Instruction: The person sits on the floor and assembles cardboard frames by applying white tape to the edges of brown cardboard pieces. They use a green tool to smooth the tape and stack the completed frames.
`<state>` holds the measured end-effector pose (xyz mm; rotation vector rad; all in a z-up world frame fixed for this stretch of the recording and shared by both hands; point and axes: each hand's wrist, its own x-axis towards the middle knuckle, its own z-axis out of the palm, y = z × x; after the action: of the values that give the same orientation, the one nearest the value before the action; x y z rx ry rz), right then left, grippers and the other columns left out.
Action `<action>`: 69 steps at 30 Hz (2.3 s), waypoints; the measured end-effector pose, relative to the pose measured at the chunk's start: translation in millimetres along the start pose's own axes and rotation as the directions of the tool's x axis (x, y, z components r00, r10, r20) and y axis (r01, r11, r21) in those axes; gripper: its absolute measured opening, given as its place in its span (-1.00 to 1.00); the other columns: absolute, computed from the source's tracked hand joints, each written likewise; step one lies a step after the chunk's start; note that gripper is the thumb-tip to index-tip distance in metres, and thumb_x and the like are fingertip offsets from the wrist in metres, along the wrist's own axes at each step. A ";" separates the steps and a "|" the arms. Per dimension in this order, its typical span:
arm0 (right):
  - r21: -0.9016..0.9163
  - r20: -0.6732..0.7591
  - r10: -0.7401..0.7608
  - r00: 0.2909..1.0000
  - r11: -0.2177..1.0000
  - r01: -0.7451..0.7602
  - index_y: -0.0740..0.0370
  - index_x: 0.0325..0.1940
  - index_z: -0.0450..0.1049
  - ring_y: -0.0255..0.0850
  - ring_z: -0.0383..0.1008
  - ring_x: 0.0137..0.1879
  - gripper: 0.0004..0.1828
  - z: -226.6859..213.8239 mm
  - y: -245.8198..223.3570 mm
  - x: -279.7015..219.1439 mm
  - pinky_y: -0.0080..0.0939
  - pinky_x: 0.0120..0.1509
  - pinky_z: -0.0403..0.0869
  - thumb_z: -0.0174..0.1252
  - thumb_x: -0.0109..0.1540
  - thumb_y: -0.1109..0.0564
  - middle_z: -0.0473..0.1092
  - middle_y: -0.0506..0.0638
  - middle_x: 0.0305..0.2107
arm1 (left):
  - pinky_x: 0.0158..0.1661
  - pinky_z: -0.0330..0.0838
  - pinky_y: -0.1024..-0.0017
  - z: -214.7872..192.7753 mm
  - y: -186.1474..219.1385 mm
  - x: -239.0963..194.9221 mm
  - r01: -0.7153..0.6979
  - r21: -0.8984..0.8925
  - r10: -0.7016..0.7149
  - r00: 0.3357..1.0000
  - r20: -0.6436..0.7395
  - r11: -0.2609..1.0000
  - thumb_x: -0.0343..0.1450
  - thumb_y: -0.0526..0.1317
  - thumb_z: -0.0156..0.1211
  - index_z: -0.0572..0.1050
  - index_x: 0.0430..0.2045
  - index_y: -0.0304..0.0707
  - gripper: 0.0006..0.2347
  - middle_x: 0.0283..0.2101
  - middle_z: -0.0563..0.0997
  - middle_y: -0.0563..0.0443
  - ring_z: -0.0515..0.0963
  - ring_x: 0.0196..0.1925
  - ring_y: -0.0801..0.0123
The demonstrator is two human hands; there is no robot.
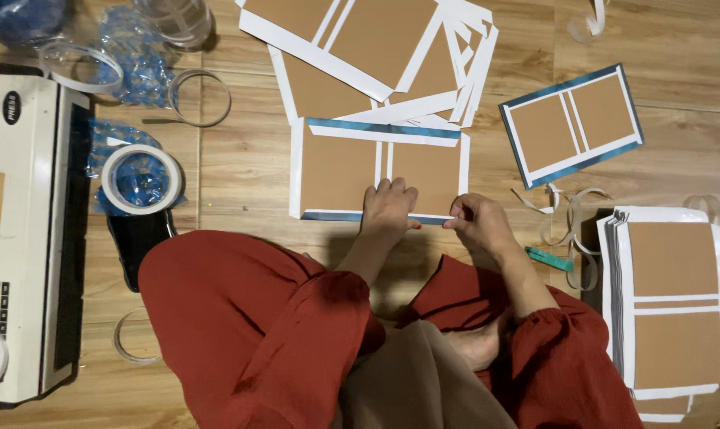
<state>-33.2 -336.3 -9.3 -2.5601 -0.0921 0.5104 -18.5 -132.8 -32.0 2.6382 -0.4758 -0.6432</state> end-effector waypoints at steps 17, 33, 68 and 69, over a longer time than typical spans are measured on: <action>0.010 -0.150 0.160 0.976 0.987 -0.160 0.05 -0.16 0.41 0.03 0.42 -0.11 -0.62 -24.3 -8.4 -35.9 -0.02 -0.06 0.38 0.23 0.06 -0.15 0.41 0.09 -0.35 | -0.24 0.22 0.31 12.4 -8.8 6.0 -0.018 -0.139 0.008 0.997 -0.071 0.990 0.17 -0.13 0.26 0.32 -0.60 0.01 -0.82 -0.35 0.32 0.12 0.36 -0.17 0.22; -0.324 -0.376 0.062 0.925 0.926 -0.194 0.10 -0.02 0.38 0.06 0.43 -0.14 -0.71 -30.8 -14.0 -54.7 0.06 -0.10 0.40 0.11 0.19 0.06 0.41 0.10 -0.29 | -0.13 0.42 0.16 -78.6 -107.4 -68.9 0.195 -0.053 -0.196 0.980 -0.017 0.979 -0.03 -0.15 0.47 0.36 -0.34 -0.28 -0.51 -0.16 0.32 -0.16 0.39 -0.08 -0.14; -0.034 -0.260 -0.433 0.863 0.897 0.440 0.09 -0.32 0.39 -0.04 0.35 -0.32 -0.78 143.8 -169.3 -23.7 -0.12 -0.26 0.38 0.14 0.04 -0.02 0.26 -0.03 -0.52 | -0.12 0.33 0.23 -56.1 -106.4 -62.2 0.134 -0.232 -0.118 0.990 0.082 0.963 0.27 -0.37 0.08 0.36 -0.50 -0.07 -0.90 -0.34 0.38 0.01 0.44 -0.15 0.12; -0.038 -0.263 -0.435 0.861 0.896 0.441 0.09 -0.32 0.39 -0.04 0.35 -0.32 -0.78 137.8 -165.6 -25.1 -0.12 -0.26 0.38 0.14 0.04 -0.02 0.26 -0.03 -0.52 | -0.12 0.33 0.23 -50.7 -109.6 -61.7 0.131 -0.232 -0.116 0.990 0.077 0.964 0.27 -0.37 0.08 0.36 -0.50 -0.07 -0.90 -0.34 0.38 0.01 0.44 -0.15 0.12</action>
<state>-102.4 -131.5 -25.8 -2.4473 -0.5559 -0.0098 -19.8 1.8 -15.7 2.4408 -0.2358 -0.7719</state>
